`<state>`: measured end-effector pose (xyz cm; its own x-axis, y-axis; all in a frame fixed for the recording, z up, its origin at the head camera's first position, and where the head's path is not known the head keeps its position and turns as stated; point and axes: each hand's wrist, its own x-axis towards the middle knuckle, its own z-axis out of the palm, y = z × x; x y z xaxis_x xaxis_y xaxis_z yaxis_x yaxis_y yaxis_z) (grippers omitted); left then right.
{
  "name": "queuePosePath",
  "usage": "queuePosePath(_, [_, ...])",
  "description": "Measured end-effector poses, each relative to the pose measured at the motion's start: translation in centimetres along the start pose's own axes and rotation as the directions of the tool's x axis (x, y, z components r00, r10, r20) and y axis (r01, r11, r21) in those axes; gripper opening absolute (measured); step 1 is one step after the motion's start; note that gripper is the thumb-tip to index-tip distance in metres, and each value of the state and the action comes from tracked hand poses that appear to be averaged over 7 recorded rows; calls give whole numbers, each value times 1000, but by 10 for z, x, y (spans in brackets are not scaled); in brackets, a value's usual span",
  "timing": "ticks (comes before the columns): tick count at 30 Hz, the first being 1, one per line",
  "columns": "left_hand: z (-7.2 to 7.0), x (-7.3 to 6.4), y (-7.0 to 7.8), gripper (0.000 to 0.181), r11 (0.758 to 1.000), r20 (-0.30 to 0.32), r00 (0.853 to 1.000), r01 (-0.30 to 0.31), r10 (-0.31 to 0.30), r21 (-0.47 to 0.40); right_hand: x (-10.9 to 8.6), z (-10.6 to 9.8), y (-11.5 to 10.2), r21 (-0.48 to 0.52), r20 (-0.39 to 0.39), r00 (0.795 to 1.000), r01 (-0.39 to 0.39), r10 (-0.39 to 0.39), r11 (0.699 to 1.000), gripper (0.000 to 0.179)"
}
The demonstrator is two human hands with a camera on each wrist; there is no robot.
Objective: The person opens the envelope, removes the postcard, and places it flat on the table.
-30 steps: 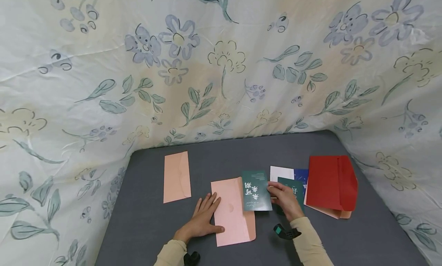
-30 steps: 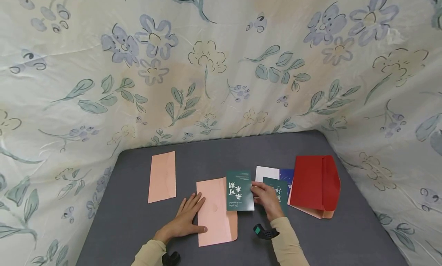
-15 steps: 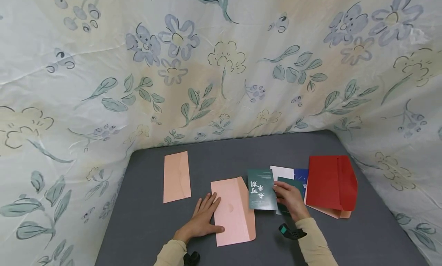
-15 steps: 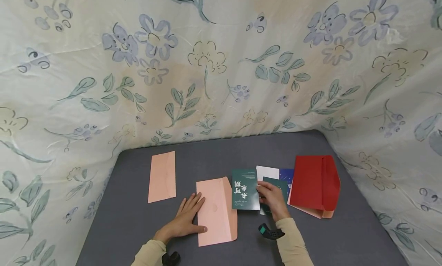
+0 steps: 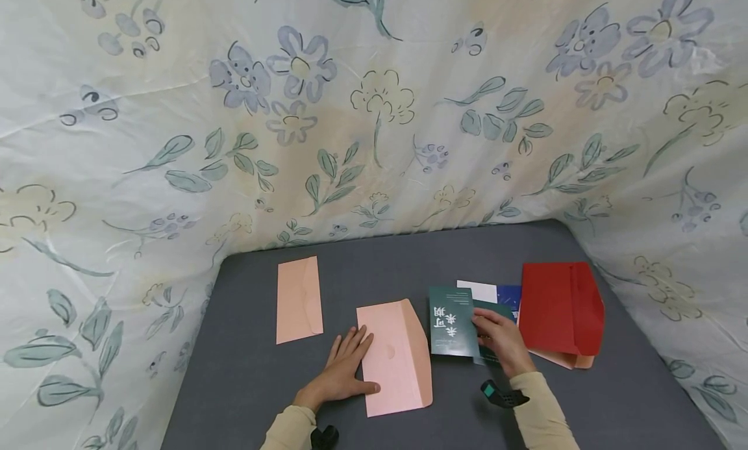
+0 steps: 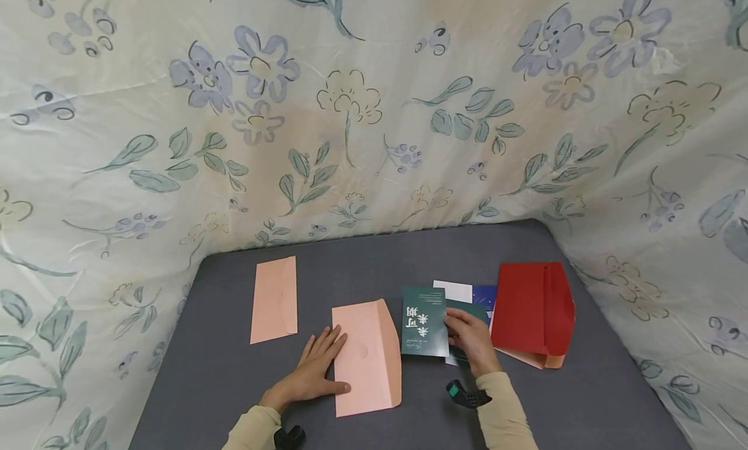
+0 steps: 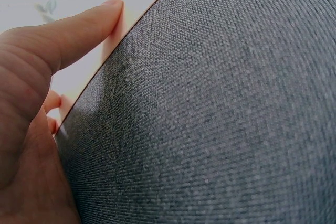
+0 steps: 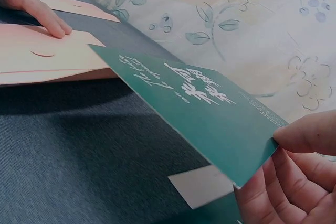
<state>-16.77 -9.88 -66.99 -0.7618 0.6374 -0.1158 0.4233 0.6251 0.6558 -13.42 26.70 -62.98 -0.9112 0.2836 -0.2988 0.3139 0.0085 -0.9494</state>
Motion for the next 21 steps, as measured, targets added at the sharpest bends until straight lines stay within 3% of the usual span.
queuePosePath(10, [0,-1,3,108,1000,-3,1000,-1,1,-6,-1,-16,1,37,-18,999,-31,32,999,52])
queuePosePath(21, [2,-1,1,109,1000,0,1000,15,-15,12,-2,-17,5,18,-33,998,-48,48,999,53])
